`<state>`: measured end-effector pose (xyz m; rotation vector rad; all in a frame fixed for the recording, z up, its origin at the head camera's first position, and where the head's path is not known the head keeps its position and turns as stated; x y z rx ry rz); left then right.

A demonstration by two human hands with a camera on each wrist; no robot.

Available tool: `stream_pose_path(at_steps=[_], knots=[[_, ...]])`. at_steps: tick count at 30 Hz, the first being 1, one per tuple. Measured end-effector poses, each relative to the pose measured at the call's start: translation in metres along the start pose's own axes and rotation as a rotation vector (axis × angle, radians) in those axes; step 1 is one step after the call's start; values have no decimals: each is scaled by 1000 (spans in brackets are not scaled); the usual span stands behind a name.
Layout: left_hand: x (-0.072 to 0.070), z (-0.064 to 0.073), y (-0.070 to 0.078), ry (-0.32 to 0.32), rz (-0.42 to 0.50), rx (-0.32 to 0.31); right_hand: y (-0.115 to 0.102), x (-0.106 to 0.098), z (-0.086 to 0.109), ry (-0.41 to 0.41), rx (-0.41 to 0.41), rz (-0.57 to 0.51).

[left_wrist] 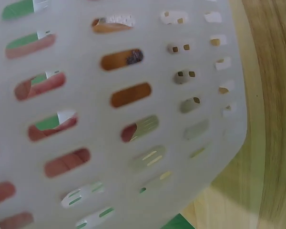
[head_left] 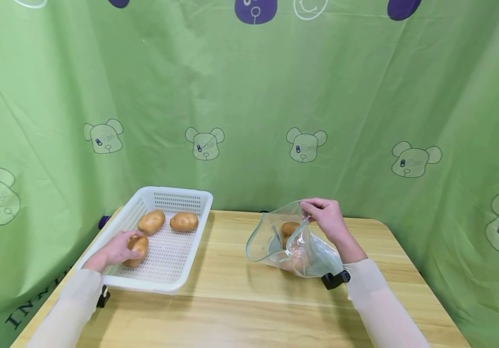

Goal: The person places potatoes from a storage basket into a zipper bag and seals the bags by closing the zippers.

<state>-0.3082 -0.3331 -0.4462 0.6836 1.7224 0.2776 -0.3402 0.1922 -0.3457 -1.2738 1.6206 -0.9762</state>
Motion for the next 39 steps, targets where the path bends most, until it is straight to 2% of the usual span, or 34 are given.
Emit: stream_pose_path(at_steps=[3, 7, 14, 17, 25, 30, 36, 39], knots=[[1, 0, -2, -15, -18, -17, -6, 1, 2, -3, -3, -1], [3, 1, -2, -41, -13, -9, -5, 0, 2, -3, -2, 5], [8, 6, -3, -125, 76, -65, 6, -2, -2, 1, -16, 11], [9, 6, -3, -130, 80, -75, -3, -1, 2, -4, -23, 10], [9, 8, -3, -172, 107, -100, -1, -1, 2, -3, -2, 9], [6, 7, 3, -164, 184, -130, -2, -2, 2, 3, -12, 10], [4, 6, 11, -154, 228, -155, 4, -4, 1, 9, -16, 11], [3, 6, 15, -144, 273, -147, 5, -4, 1, 10, -30, 20]])
Point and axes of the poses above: each hand's wrist, its own z-axis away from the middle knuckle, its own x-axis out of the palm, y = z × x, the point moved 5 cm from there along -z, towards the middle knuckle, and after that the axes turned 11 degrees about y, right-handed, at the moved point
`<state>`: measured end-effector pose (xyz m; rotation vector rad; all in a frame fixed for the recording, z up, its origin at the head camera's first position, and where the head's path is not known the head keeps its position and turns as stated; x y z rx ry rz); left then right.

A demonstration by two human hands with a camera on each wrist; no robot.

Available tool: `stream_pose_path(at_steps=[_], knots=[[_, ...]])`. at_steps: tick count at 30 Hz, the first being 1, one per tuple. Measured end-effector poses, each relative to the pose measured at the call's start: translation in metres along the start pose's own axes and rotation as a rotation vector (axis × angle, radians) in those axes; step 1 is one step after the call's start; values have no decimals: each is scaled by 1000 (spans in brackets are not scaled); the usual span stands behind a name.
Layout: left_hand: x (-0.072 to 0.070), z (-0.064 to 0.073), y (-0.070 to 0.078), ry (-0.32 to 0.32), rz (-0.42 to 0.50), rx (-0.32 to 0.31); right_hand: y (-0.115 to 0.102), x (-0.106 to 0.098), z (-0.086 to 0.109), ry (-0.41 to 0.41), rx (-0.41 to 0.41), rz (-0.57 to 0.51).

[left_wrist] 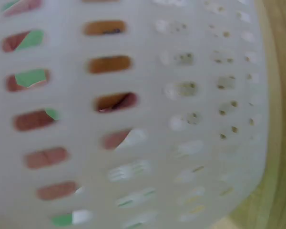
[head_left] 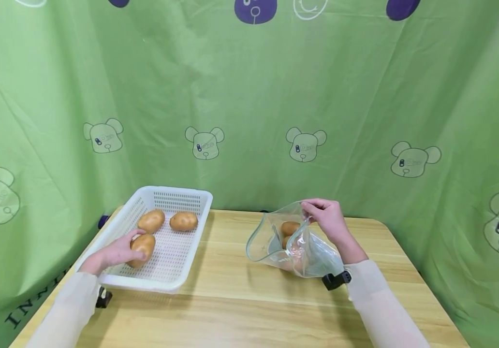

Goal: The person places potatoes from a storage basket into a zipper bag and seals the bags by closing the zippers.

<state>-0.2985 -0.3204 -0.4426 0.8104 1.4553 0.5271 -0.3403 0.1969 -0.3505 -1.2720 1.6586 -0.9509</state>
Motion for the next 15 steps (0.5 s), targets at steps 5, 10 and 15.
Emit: stream_pose_path(at_steps=[5, 10, 15], knots=[[-6, -1, 17, 23, 78, 71, 2, 1, -1, 3, -2, 7], [-5, -4, 43, 28, 163, 137, 3, 3, -2, 6, 2, 15], [4, -6, 71, 76, 130, 182, 2, 6, -2, -4, 0, 15]])
Point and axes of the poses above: each hand's wrist, its own z-axis away from the middle knuckle, its own x-axis out of the palm, y = z × x, the point moved 5 cm from there along -z, towards the middle knuckle, and after that the axes turned 11 degrees about y, right-handed, at the moved point
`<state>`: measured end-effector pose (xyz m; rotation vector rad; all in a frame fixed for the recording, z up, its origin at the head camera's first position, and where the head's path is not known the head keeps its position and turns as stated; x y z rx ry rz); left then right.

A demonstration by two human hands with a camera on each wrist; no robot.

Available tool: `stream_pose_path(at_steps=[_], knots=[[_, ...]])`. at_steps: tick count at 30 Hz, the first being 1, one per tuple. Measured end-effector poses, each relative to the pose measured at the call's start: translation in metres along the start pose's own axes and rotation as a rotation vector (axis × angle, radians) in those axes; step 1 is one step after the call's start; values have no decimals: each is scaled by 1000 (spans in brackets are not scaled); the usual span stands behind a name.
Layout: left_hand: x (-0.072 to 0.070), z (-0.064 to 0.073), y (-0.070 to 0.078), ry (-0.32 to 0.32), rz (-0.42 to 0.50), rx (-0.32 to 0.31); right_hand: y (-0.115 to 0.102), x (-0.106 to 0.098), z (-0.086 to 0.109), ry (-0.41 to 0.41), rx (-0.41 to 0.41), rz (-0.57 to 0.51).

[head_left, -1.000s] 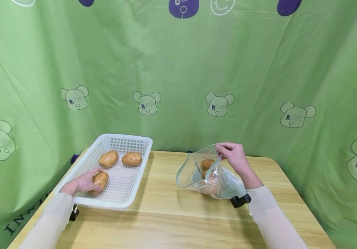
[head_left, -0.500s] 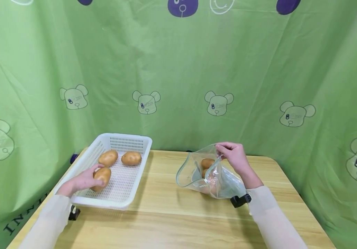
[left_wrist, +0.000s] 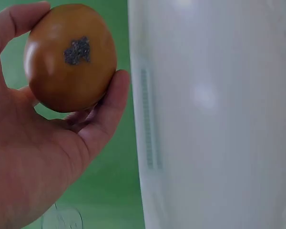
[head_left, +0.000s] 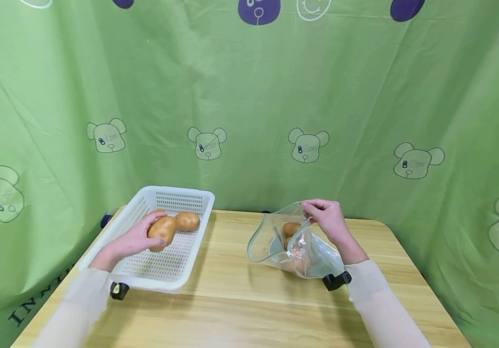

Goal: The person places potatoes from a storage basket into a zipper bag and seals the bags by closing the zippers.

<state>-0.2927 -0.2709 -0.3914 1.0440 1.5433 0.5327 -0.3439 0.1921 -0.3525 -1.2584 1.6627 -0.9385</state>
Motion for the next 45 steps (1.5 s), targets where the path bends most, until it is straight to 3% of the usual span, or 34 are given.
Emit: stream_pose_path(at_steps=[4, 13, 22, 26, 32, 36, 40, 45], knots=[[17, -5, 16, -4, -48, 13, -1, 1, 1, -6, 2, -4], [68, -15, 44, -57, -1, 65, 0, 6, 3, -13, 7, 7], [119, -24, 77, -163, 145, 65, -1, 8, 4, -6, 17, 9], [135, -27, 98, -200, 192, 98, -2, 9, 3, -24, 22, 9], [161, -37, 116, -238, 256, 150, -4, 11, 3, -36, 7, -5], [181, -45, 119, -281, 299, 145, -4, 11, 1, -33, -1, -7], [198, -54, 118, -283, 344, 85, -5, 11, 0, -37, -3, -12], [213, -68, 109, -202, 383, 5, -6, 13, -1, -53, 2, -18]])
Point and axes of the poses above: each hand's wrist, its own z-axis away from the middle knuckle, its own x-axis out of the palm, y = z × x, the point moved 5 cm from there along -z, towards the middle knuckle, and after that the axes turned 11 degrees about y, right-handed, at the moved point
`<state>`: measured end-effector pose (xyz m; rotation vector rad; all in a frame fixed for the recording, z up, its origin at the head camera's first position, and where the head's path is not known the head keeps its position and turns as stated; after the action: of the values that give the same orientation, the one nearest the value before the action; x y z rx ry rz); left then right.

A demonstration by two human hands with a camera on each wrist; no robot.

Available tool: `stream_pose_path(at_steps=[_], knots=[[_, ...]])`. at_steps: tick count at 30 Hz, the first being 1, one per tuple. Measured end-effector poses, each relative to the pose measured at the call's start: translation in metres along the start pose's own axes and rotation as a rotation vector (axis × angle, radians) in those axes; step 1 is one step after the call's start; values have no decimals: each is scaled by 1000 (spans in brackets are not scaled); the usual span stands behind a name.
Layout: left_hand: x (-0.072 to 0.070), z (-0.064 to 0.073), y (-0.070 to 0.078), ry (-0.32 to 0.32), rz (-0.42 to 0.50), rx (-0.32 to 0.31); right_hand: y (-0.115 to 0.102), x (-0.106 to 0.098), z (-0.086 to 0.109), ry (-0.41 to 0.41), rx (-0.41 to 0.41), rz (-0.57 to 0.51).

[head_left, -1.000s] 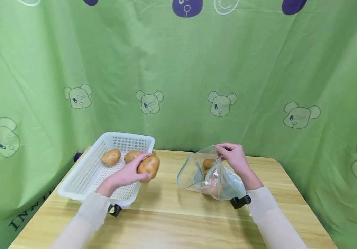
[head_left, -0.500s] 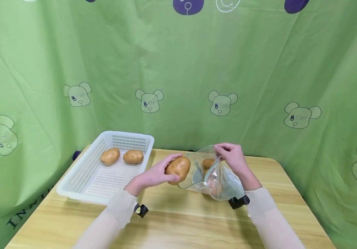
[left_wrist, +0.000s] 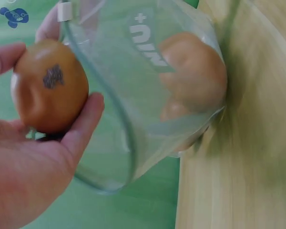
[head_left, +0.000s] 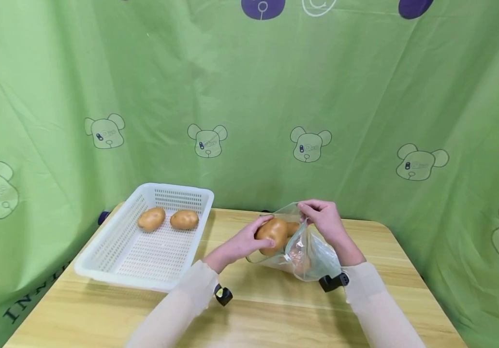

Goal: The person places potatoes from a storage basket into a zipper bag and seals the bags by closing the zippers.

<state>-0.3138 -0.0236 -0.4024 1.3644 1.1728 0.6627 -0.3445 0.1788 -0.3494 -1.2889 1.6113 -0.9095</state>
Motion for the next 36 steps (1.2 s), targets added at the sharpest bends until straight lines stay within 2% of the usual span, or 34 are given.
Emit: stream_pose_path(at_steps=[6, 12, 20, 22, 25, 30, 36], knots=[[4, -8, -5, 123, -109, 12, 2, -2, -2, -14, 6, -4], [4, -11, -9, 193, -179, 17, 1, -1, -3, -27, -22, -12], [3, -15, -18, 284, -94, -30, -4, 0, -3, -14, -28, -15], [3, -16, -18, 303, -67, -25, -5, 0, -3, -15, -34, -21], [4, -16, -17, 313, -60, -9, -4, 0, -4, -13, -36, -27], [4, -15, -14, 282, -66, 25, -4, -3, -5, -4, -16, -45], [3, -12, -10, 248, -80, 63, -20, -3, 2, 6, -21, -40]])
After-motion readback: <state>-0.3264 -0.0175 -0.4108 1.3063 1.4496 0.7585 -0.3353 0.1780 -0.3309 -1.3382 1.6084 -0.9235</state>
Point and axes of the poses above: each hand's wrist, its own z-axis away from the middle knuckle, its own x-axis out of the palm, y = z × x, the point moved 5 cm from there along -z, towards the middle knuckle, and after that the axes turned 11 degrees about y, right-handed, at the moved point
